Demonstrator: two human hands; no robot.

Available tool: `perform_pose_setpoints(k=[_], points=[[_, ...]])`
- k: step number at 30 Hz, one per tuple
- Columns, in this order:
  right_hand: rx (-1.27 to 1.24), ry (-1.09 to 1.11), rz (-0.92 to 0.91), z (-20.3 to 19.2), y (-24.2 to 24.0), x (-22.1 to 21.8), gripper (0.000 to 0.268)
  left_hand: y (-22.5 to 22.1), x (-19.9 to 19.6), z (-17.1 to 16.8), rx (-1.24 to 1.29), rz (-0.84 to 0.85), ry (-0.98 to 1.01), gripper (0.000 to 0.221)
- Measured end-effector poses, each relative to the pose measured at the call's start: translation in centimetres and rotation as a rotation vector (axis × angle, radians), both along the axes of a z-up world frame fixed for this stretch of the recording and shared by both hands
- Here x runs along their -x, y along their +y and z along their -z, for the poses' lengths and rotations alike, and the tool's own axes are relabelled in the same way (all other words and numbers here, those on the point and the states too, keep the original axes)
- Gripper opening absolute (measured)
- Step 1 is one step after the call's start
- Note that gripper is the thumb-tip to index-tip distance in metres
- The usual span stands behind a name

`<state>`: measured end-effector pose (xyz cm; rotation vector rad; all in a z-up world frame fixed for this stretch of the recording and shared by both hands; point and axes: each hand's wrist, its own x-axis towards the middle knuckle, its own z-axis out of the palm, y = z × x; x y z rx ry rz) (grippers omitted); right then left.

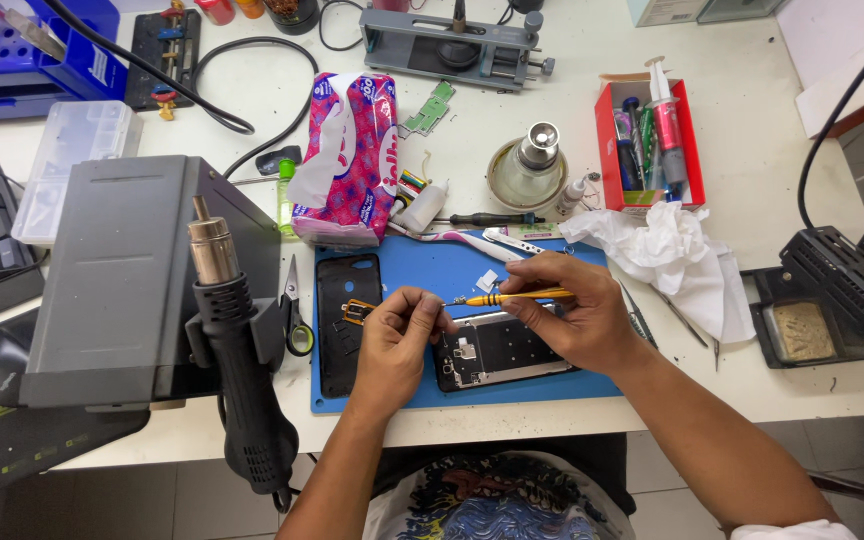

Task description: The person uses a small screwdriver to remove screws from a disassembled smartphone placed on a blue mat. They place the removed screws on the mat and continue unscrewing additional fasteners from the device's internal frame.

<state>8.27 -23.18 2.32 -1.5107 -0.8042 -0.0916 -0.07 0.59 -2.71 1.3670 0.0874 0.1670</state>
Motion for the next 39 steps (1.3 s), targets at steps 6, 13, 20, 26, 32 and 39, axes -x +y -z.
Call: perform_pose_setpoints(k=[6, 13, 20, 26, 32, 39], points=[[-0.003, -0.013, -0.025, 0.3, -0.3, -0.1, 0.038, -0.1, 0.0, -0.6, -0.09, -0.011, -0.008, 0.027], [0.011, -0.032, -0.025, 0.1, -0.4, -0.1, 0.041, -0.1, 0.1, -0.8, -0.12, -0.019, -0.005, 0.027], [0.02, -0.01, -0.03, -0.2, -0.4, -0.1, 0.042, -0.3, 0.2, -1.1, -0.118, -0.022, -0.003, 0.027], [0.065, 0.046, 0.013, -0.5, -1.0, -0.3, 0.05, 0.0, 0.0, -2.0, -0.14, -0.133, -0.03, 0.032], [0.309, -0.055, -0.074, -3.0, 0.9, 0.9, 0.052, 0.3, 0.1, -2.2, -0.127, -0.252, -0.064, 0.035], [0.51, -0.15, -0.204, -5.3, 2.3, 1.4, 0.05, 0.3, 0.5, -2.7, -0.142, -0.226, -0.084, 0.033]])
